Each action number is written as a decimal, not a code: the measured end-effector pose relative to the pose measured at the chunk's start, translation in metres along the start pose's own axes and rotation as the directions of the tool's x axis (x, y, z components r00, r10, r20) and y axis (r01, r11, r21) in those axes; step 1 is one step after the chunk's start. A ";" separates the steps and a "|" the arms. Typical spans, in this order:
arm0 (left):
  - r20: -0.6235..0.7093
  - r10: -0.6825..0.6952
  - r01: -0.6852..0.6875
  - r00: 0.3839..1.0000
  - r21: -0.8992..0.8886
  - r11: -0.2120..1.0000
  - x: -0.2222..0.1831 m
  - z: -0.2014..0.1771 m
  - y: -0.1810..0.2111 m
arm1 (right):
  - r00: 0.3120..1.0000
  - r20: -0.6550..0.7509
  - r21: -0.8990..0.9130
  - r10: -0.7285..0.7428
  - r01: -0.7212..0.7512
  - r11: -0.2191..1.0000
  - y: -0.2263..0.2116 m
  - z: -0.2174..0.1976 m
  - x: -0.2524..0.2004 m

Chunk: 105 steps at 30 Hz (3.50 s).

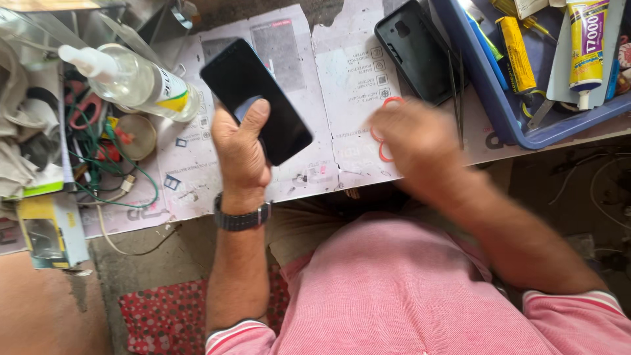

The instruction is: The person handles a blue smartphone, repeatedly opening and closing the back cover to inspect the internal battery and connectors. They also retrieve a small red ring from a plastic bag and place it on the table.

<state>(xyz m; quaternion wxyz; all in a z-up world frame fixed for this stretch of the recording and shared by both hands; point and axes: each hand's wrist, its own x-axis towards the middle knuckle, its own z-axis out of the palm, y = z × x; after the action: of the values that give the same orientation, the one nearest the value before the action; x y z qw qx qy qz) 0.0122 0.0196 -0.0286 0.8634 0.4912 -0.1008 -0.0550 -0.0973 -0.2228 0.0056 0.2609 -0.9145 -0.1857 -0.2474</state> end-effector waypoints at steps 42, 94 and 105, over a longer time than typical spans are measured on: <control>0.304 0.098 -0.265 0.947 0.574 0.775 -0.009 0.053 0.023 | 0.671 0.453 0.679 0.586 -0.686 0.261 -0.002 0.013 0.027; 0.601 0.102 -0.389 0.793 0.370 0.844 0.016 0.046 0.049 | 0.945 -0.306 0.169 0.116 -0.065 0.983 -0.025 0.022 0.016; 0.666 0.116 -0.452 0.737 0.359 0.817 0.009 0.051 0.061 | 0.947 -0.311 0.143 0.076 -0.033 0.989 -0.024 0.024 0.005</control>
<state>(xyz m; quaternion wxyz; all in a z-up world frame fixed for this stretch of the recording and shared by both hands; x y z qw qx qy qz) 0.0093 0.0060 0.0501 0.6226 0.6287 -0.4637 -0.0464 -0.0962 -0.1885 -0.0006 0.3555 -0.8481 -0.1327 -0.3699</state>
